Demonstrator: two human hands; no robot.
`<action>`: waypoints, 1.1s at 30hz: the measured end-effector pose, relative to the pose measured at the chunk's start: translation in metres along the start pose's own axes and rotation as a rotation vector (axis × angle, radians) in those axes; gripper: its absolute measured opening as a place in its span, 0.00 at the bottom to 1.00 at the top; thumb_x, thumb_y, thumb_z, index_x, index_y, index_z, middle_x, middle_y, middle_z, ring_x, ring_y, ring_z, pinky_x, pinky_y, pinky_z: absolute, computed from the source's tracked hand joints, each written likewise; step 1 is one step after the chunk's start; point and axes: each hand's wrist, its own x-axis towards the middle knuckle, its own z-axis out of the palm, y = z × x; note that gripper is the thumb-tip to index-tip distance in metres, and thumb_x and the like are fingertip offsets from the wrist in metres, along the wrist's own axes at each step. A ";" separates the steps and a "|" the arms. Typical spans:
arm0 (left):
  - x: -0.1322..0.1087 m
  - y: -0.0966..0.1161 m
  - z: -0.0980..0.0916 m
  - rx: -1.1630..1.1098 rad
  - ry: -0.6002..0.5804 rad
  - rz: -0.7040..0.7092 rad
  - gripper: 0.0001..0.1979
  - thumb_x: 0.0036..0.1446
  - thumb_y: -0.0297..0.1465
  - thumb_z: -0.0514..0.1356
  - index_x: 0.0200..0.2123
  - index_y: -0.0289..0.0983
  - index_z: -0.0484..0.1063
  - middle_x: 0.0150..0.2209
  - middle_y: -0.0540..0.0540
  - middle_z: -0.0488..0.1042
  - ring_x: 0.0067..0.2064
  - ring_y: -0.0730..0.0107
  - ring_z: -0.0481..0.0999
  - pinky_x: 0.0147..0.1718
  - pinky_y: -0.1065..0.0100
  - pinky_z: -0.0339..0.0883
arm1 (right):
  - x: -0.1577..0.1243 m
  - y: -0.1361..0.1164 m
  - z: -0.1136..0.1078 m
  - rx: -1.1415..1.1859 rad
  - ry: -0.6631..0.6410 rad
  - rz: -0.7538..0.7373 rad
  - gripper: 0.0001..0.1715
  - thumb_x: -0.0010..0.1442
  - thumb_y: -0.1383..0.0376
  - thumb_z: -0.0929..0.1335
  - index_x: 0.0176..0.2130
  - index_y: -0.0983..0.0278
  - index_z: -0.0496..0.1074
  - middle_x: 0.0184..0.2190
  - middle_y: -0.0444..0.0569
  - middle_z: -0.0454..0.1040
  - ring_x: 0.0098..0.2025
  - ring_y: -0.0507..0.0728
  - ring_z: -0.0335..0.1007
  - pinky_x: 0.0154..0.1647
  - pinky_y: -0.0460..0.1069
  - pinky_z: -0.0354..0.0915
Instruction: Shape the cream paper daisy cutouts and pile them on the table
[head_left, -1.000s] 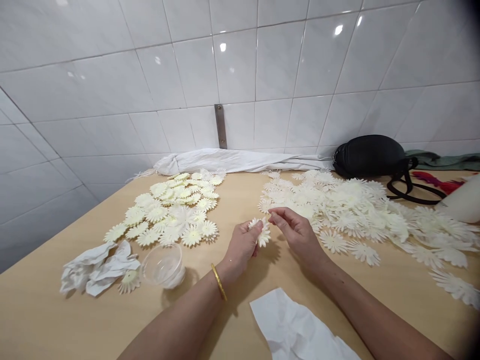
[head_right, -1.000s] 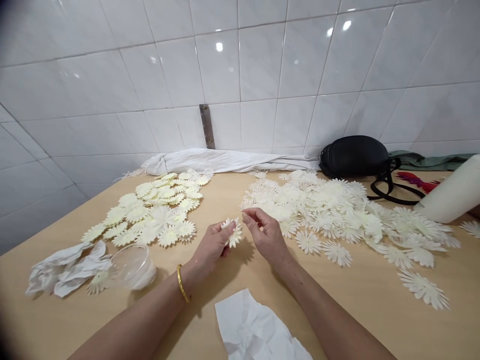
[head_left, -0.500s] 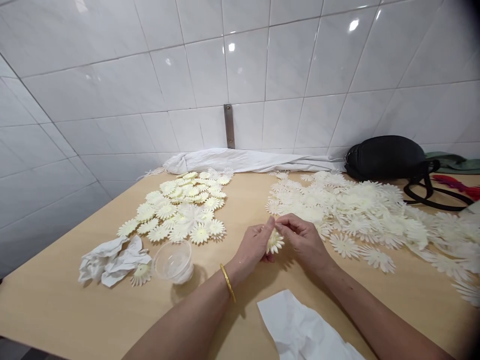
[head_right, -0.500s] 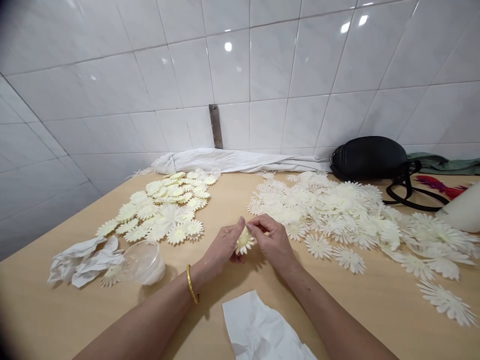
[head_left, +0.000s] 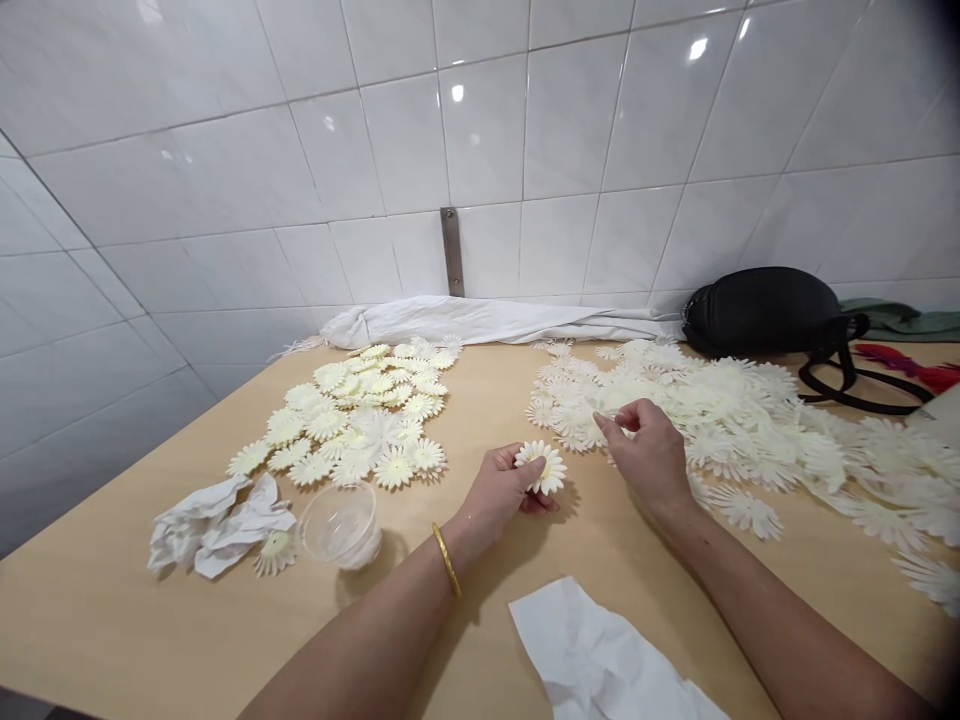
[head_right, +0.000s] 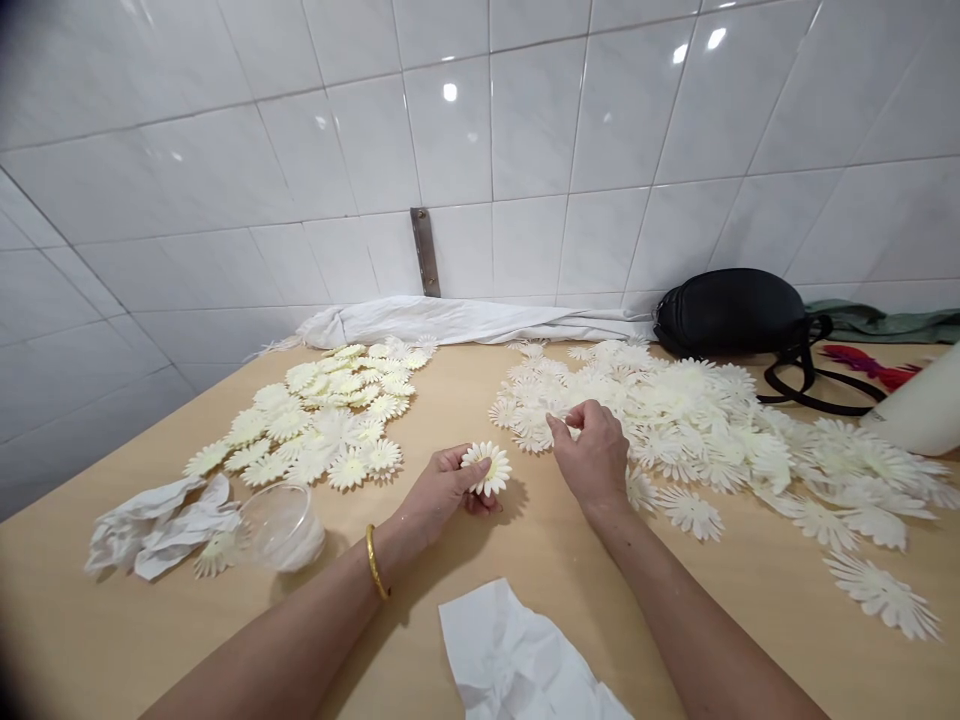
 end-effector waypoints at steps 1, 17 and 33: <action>0.000 0.000 0.000 0.007 -0.006 -0.001 0.15 0.46 0.41 0.59 0.24 0.34 0.62 0.16 0.49 0.65 0.18 0.73 0.68 0.18 0.73 0.55 | 0.000 0.000 0.001 -0.010 0.028 -0.010 0.13 0.48 0.58 0.66 0.25 0.62 0.59 0.26 0.45 0.64 0.30 0.55 0.59 0.31 0.50 0.55; 0.001 0.001 0.002 0.054 0.087 0.036 0.20 0.47 0.47 0.57 0.22 0.35 0.62 0.14 0.55 0.54 0.14 0.82 0.52 0.13 0.74 0.49 | -0.031 -0.049 -0.006 0.693 -0.712 0.002 0.15 0.51 0.57 0.67 0.34 0.65 0.72 0.31 0.48 0.73 0.33 0.54 0.67 0.34 0.48 0.62; 0.002 0.000 0.003 0.087 -0.042 0.070 0.21 0.45 0.50 0.57 0.21 0.36 0.60 0.12 0.56 0.56 0.14 0.79 0.59 0.14 0.74 0.48 | -0.042 -0.045 0.002 0.099 -0.283 -0.436 0.10 0.55 0.71 0.57 0.26 0.63 0.62 0.25 0.47 0.67 0.27 0.54 0.61 0.29 0.48 0.57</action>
